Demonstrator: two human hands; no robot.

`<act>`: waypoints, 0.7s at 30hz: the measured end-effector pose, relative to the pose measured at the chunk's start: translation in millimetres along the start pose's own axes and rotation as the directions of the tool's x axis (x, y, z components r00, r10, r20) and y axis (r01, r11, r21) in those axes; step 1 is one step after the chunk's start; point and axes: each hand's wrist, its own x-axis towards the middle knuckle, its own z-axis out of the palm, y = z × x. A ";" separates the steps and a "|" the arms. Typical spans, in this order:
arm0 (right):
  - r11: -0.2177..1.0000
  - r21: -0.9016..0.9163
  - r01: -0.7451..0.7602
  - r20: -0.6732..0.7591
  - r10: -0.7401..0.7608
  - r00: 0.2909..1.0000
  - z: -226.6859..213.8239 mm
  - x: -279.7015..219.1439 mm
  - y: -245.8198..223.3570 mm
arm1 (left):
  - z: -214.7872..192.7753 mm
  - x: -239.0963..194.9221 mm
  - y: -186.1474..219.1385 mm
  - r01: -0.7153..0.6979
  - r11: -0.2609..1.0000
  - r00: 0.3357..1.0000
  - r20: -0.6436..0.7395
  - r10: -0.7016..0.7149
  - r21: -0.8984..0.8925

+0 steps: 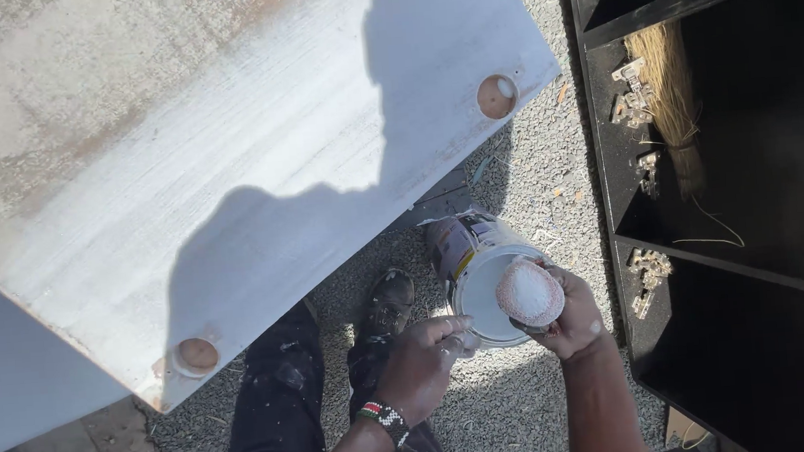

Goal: The person carries a paint bucket and a cloth, then places the bucket down. They pick up a wooden board and apply white paint to its surface using the cloth, repeatedly dipping the cloth into the bucket to reload paint.

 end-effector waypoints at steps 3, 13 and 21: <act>0.995 0.034 0.095 -0.158 -0.088 0.983 49.2 -28.2 -37.2 | -66.4 -66.0 84.9 -0.114 0.984 0.954 0.263 0.147 -0.137; 0.924 -0.182 0.337 0.124 -0.318 0.940 413.3 4.3 -88.0 | -339.3 -107.5 239.5 -0.425 0.905 0.878 -0.241 0.414 0.006; -0.451 -0.800 0.395 0.599 -0.566 0.567 525.8 41.9 -42.2 | -423.5 -40.6 293.8 -0.285 0.911 0.877 -0.302 0.373 0.297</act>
